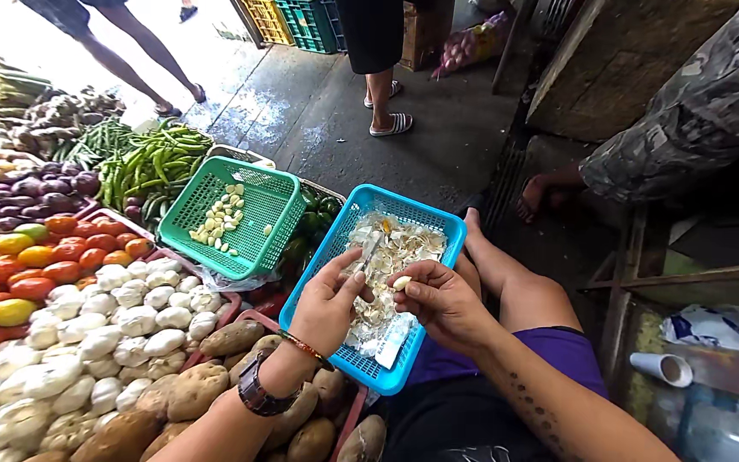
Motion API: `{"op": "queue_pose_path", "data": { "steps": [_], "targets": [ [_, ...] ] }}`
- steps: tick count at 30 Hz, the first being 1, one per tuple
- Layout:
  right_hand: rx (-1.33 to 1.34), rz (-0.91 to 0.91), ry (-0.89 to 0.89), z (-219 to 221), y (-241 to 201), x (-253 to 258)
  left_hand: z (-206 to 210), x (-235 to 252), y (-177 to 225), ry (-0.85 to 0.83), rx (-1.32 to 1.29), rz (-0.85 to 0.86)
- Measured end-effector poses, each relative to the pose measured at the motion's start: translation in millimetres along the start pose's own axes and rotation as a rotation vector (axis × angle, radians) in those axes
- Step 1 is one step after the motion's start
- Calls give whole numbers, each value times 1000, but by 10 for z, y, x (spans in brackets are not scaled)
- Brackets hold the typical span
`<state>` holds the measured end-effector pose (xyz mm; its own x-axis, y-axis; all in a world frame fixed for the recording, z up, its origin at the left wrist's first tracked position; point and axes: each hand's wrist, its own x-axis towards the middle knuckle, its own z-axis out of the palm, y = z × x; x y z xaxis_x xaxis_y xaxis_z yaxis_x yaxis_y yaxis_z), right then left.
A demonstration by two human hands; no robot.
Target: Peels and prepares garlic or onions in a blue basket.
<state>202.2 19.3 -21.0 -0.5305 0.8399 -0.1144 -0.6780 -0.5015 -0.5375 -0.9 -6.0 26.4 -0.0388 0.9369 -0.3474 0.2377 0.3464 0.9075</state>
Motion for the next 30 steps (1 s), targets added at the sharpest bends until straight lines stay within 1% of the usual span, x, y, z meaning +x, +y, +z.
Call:
{"op": "queue_pose_path", "data": {
  "steps": [2, 4, 8, 13, 15, 17, 20, 25, 27, 30],
  "targets": [
    [45, 21, 9, -11, -15, 8, 24, -7, -8, 5, 29, -16],
    [83, 39, 26, -18, -31, 4, 38, -15, -22, 32, 22, 9],
    [133, 61, 105, -10, -43, -7, 71, -74, -39, 65, -37, 154],
    [158, 108, 177, 35, -79, -19, 116, -143, -49, -61, -137, 347],
    [143, 102, 180, 50, -93, -16, 111, -146, -66, -96, -83, 410],
    [108, 84, 205, 83, -97, -12, 103, -152, -72, -110, 29, 449],
    [76, 59, 172, 60, -50, -10, 108, -162, -72, -121, 125, 471],
    [123, 37, 101, 59, -5, -20, 100, -162, -16, -175, -46, 381],
    [114, 36, 83, 71, 9, -11, 91, -173, -14, -191, -43, 417],
    [92, 32, 85, 82, 31, -15, 93, -193, -33, -156, 187, 568]
  ]
}}
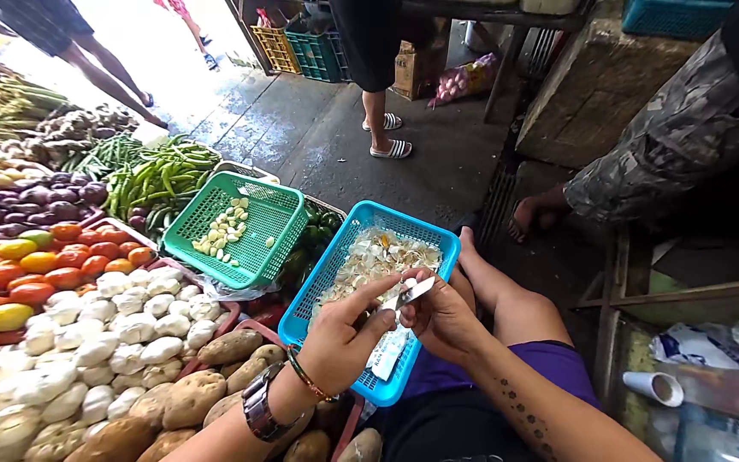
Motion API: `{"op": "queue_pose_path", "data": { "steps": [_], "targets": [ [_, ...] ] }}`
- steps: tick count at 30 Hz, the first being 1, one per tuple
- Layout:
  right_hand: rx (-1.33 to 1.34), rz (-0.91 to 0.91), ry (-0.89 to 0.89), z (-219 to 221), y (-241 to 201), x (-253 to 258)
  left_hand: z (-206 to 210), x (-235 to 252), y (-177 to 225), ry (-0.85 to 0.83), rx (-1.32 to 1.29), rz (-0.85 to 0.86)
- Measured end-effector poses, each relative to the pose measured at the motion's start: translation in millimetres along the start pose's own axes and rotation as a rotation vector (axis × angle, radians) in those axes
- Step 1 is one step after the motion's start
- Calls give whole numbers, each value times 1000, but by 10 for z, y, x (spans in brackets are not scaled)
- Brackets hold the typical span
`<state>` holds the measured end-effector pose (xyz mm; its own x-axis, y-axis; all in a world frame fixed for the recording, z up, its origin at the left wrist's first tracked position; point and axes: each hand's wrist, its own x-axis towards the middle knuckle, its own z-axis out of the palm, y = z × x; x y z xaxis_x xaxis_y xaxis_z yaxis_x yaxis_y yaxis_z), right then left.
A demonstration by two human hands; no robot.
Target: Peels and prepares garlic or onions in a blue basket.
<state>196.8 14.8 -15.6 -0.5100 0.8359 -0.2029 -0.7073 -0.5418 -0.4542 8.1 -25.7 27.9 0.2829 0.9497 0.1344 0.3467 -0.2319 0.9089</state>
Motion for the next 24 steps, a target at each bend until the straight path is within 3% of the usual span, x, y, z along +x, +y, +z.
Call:
{"op": "queue_pose_path", "data": {
  "steps": [6, 24],
  "targets": [
    [-22, 20, 32, 16, 24, -18, 24, -39, -73, 15, 292, 84],
    [45, -13, 71, -25, 64, -22, 98, -47, -76, 23, 281, 105]
  ]
}}
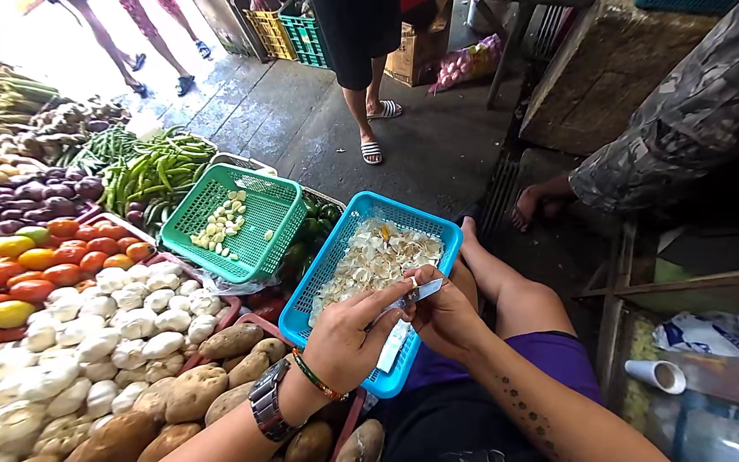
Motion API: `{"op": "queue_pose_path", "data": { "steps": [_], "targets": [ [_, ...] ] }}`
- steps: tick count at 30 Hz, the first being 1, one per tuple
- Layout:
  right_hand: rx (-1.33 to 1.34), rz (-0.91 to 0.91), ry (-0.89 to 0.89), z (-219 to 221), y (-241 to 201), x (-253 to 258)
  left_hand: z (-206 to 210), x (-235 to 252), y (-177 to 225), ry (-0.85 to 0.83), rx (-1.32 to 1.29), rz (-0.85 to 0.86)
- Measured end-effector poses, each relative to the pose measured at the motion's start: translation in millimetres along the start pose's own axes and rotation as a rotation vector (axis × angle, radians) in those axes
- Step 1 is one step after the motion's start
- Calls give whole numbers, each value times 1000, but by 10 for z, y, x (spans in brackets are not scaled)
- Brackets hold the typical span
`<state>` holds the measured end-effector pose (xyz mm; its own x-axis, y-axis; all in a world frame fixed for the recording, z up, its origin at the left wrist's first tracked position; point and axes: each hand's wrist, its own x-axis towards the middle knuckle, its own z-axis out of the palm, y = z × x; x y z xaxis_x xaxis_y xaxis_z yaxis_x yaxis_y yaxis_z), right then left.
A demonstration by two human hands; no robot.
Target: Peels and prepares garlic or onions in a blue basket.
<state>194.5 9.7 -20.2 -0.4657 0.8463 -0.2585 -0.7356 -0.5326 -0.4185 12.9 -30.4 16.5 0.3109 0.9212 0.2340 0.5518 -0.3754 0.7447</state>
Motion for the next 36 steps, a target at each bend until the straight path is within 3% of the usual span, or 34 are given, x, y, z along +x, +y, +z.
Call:
{"op": "queue_pose_path", "data": {
  "steps": [14, 18, 23, 28, 31, 36],
  "targets": [
    [54, -8, 23, -24, -2, 1, 65, -20, -24, 50, 189, 37],
    [33, 6, 15, -30, -19, 9, 56, 3, 5, 17, 46, -89],
    [17, 72, -70, -48, -35, 1, -8, 98, -15, 63, -383, -409],
    [33, 98, -155, -119, -77, 0, -109, 186, -67, 52, -347, -621],
    [29, 76, -135, -122, -111, 9, -109, 189, -45, -8, -293, -665],
    [18, 42, -69, -96, -117, 39, -50, 118, 11, 140, -357, -537]
  ]
}}
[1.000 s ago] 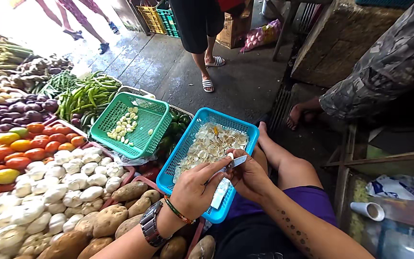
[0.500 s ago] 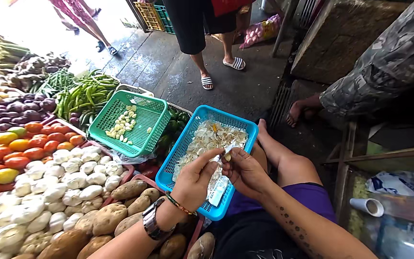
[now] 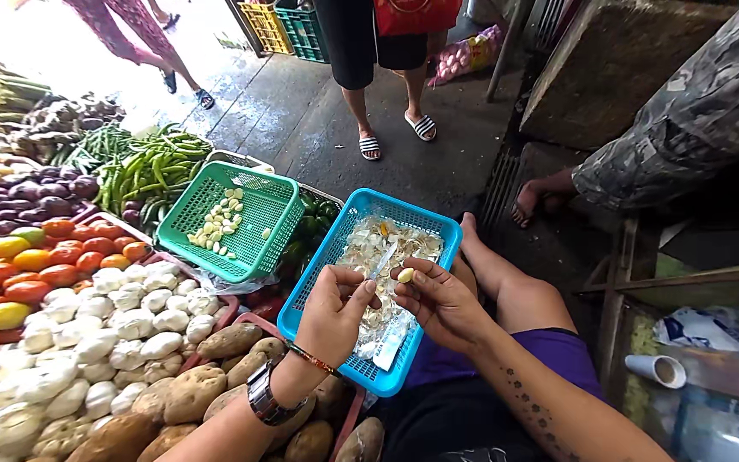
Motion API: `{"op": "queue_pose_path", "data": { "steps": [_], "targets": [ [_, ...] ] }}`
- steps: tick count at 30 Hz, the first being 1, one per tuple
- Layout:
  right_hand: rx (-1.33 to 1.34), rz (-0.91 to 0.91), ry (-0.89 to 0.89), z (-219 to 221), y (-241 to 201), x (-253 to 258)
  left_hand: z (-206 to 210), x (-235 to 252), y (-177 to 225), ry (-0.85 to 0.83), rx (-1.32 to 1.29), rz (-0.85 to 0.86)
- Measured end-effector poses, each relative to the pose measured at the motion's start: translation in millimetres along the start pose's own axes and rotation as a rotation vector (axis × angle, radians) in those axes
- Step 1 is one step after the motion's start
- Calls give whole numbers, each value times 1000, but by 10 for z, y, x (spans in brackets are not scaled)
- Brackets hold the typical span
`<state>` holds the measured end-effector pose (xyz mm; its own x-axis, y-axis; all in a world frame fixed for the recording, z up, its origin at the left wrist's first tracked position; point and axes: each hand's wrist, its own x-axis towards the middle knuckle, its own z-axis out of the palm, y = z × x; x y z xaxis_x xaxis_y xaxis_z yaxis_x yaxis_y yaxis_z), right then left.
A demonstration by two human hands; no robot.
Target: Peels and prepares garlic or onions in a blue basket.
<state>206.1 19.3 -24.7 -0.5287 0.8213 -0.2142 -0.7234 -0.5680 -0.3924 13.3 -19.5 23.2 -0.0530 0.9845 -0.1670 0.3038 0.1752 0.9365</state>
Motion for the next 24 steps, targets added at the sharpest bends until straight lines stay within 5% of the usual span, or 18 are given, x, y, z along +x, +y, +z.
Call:
{"op": "queue_pose_path", "data": {
  "steps": [4, 13, 19, 24],
  "targets": [
    [-47, -49, 11, 6, 46, 13, 3, -63, -74, -79, 155, 263],
    [-81, -93, 55, 42, 98, 2, 28, -41, -159, -64, 351, 455],
    [-180, -127, 62, 65, 75, -3, 35, -46, -133, -54, 336, 418],
    [-222, -89, 48, 63, 41, -1, -19, 21, -8, -70, -72, 37]
  ]
}}
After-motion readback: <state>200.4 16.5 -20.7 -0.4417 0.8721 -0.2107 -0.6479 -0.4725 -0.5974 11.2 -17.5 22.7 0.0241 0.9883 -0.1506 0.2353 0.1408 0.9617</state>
